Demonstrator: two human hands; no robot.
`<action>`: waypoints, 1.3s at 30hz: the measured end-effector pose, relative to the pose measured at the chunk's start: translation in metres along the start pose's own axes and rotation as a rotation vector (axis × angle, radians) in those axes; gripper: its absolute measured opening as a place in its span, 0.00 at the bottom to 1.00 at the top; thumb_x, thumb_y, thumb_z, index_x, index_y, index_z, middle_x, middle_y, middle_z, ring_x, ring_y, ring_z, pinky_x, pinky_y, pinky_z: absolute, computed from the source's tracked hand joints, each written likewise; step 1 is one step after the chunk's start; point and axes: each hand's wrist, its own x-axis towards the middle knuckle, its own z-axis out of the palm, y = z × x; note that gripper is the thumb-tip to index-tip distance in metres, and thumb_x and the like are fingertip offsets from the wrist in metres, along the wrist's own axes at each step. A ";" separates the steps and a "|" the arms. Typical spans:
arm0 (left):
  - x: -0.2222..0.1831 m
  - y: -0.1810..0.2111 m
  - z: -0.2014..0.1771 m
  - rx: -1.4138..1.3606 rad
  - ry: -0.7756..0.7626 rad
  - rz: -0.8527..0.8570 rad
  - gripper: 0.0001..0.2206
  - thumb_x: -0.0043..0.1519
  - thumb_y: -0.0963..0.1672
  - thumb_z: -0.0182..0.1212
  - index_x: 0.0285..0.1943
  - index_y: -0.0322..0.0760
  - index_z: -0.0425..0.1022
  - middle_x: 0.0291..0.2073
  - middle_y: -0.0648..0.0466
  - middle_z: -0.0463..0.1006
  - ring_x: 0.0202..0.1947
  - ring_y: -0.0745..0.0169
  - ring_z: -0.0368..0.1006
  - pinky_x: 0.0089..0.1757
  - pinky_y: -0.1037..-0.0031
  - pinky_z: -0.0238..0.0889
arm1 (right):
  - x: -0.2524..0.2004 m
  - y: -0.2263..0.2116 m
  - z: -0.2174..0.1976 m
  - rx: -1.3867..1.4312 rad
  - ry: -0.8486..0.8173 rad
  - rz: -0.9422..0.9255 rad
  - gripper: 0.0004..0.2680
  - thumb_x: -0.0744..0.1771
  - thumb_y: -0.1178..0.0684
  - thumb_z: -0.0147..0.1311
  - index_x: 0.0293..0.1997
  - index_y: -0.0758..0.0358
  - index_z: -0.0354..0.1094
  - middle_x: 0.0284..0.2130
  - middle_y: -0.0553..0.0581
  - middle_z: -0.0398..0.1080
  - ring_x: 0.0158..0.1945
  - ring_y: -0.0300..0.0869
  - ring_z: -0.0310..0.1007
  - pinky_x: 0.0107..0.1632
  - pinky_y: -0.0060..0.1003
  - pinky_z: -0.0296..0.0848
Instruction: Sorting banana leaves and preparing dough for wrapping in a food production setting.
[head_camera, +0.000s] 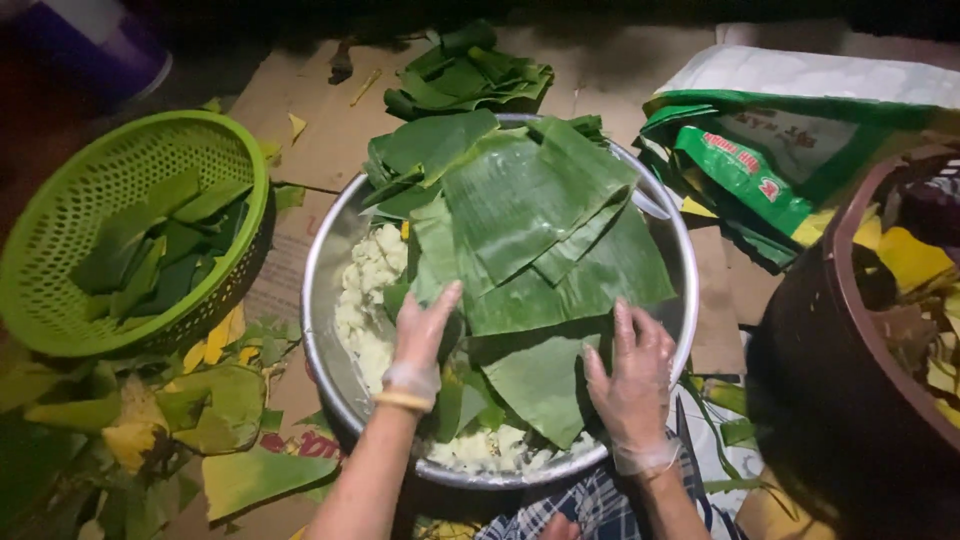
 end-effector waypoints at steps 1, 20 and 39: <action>0.014 0.001 0.007 0.008 0.029 -0.036 0.57 0.41 0.58 0.73 0.74 0.21 0.50 0.69 0.30 0.60 0.69 0.41 0.62 0.65 0.63 0.56 | 0.001 0.000 0.000 -0.011 0.064 -0.055 0.29 0.64 0.53 0.60 0.75 0.60 0.51 0.56 0.65 0.62 0.54 0.55 0.62 0.58 0.49 0.64; 0.109 0.230 -0.066 0.694 -0.070 0.246 0.22 0.57 0.37 0.63 0.62 0.34 0.73 0.40 0.48 0.81 0.31 0.60 0.77 0.36 0.75 0.73 | -0.012 0.014 0.014 0.016 0.004 0.121 0.22 0.64 0.54 0.60 0.68 0.52 0.64 0.40 0.59 0.64 0.40 0.46 0.63 0.37 0.37 0.69; -0.003 0.036 0.036 1.105 -0.313 1.352 0.48 0.46 0.63 0.63 0.76 0.48 0.55 0.73 0.49 0.59 0.71 0.44 0.53 0.62 0.39 0.43 | -0.001 0.003 -0.001 0.108 -0.037 0.105 0.29 0.64 0.53 0.58 0.73 0.61 0.50 0.68 0.68 0.54 0.70 0.59 0.57 0.68 0.54 0.61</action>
